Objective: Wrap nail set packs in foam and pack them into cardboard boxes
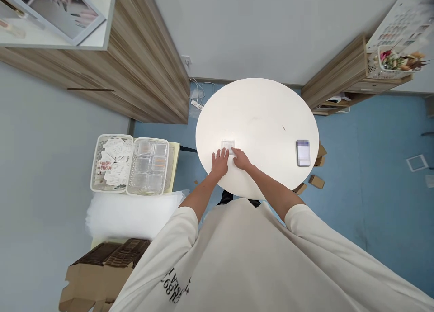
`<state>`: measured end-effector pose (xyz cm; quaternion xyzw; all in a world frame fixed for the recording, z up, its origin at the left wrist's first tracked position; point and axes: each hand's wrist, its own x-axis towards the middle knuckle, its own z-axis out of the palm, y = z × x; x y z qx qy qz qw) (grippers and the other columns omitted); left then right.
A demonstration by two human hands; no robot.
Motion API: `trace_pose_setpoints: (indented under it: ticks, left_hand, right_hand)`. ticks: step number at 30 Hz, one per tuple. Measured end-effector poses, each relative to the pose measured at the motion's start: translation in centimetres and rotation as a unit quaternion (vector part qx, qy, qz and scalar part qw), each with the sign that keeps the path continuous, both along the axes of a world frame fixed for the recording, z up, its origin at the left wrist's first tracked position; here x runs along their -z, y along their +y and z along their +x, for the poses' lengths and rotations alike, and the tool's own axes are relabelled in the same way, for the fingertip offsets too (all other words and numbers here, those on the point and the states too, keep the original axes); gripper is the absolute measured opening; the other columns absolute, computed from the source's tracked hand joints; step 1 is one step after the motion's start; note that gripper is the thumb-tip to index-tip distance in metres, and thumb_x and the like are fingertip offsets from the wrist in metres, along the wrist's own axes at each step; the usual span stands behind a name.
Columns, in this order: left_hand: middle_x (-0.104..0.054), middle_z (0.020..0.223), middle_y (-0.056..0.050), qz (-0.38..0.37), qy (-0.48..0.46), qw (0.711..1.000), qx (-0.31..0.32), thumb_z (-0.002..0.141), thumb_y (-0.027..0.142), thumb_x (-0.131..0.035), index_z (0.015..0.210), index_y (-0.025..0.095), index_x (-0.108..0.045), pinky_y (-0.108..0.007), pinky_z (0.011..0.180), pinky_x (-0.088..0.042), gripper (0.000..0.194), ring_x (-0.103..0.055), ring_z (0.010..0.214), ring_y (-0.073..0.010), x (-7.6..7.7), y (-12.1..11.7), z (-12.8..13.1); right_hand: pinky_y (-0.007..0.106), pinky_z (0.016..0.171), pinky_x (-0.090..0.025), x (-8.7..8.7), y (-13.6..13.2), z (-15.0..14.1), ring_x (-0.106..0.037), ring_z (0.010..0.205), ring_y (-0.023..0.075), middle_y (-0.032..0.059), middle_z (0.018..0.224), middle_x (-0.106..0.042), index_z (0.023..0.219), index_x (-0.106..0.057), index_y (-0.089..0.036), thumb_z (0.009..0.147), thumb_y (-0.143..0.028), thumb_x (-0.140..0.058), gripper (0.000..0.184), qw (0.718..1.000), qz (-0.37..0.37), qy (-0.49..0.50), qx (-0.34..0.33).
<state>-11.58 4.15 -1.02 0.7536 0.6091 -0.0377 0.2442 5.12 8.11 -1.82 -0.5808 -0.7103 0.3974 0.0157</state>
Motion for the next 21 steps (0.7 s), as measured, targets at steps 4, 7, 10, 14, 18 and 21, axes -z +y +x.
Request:
trace_pose_setpoints:
  ticks: [4,7,10,14,18,21]
  left_hand:
    - [-0.022,0.169,-0.011,-0.002,0.004,1.000,0.012,0.082,0.012,-0.052,0.165,0.025,-0.012,-0.064,0.124,-0.011,0.093,-0.020,0.155,-0.0372,0.1,0.2,-0.1]
    - [-0.020,0.169,-0.015,-0.005,0.008,1.000,0.013,0.081,0.011,-0.050,0.164,0.019,-0.016,-0.063,0.123,-0.012,0.091,-0.019,0.155,-0.0381,-0.1,0.2,0.1]
    - [-0.015,0.170,-0.016,0.007,-0.001,1.000,0.009,0.080,0.009,-0.049,0.164,0.015,-0.017,-0.061,0.124,-0.011,0.090,-0.015,0.156,-0.0377,-0.8,-0.3,0.1]
    - [-0.015,0.170,-0.015,0.024,-0.018,0.999,0.011,0.082,0.012,-0.049,0.165,0.018,-0.014,-0.061,0.124,-0.011,0.090,-0.014,0.156,-0.0362,-2.1,-1.8,0.5]
    - [-0.018,0.169,-0.015,0.043,-0.016,0.999,0.017,0.089,0.020,-0.048,0.165,0.021,-0.011,-0.061,0.124,-0.013,0.084,-0.016,0.156,-0.0357,-3.0,-3.8,1.7]
    - [-0.020,0.169,-0.013,0.055,-0.018,0.998,0.016,0.093,0.027,-0.048,0.165,0.024,-0.011,-0.061,0.124,-0.014,0.081,-0.017,0.156,-0.0357,-3.5,-5.8,3.3]
  right_hand:
    - [0.043,0.105,-0.047,-0.7,-0.3,0.3,-0.046,0.136,0.0308,0.0140,0.157,-0.041,0.160,-0.030,-0.020,0.090,-0.015,-0.052,0.074,0.998,-0.019,-0.042,-0.029]
    - [0.043,0.107,-0.045,-1.1,-1.6,1.0,-0.046,0.136,0.0307,0.0153,0.157,-0.039,0.160,-0.028,-0.020,0.094,-0.026,-0.054,0.072,0.999,-0.024,-0.042,-0.001]
    - [0.042,0.108,-0.044,-1.7,-3.5,2.3,-0.046,0.137,0.0292,0.0150,0.158,-0.038,0.159,-0.028,-0.019,0.097,-0.030,-0.051,0.068,0.999,-0.016,-0.043,0.027]
    - [0.043,0.107,-0.044,-2.6,-6.1,4.5,-0.046,0.136,0.0295,0.0147,0.156,-0.040,0.156,-0.035,-0.020,0.098,-0.029,-0.047,0.059,0.996,0.000,-0.074,0.046]
    - [0.043,0.106,-0.044,-3.4,-8.1,6.9,-0.047,0.136,0.0298,0.0139,0.154,-0.043,0.151,-0.042,-0.022,0.099,-0.028,-0.046,0.053,0.993,0.030,-0.101,0.052]
    - [0.044,0.106,-0.043,-3.9,-9.6,8.7,-0.047,0.135,0.0305,0.0142,0.153,-0.044,0.148,-0.046,-0.022,0.098,-0.028,-0.047,0.050,0.992,0.051,-0.103,0.057]
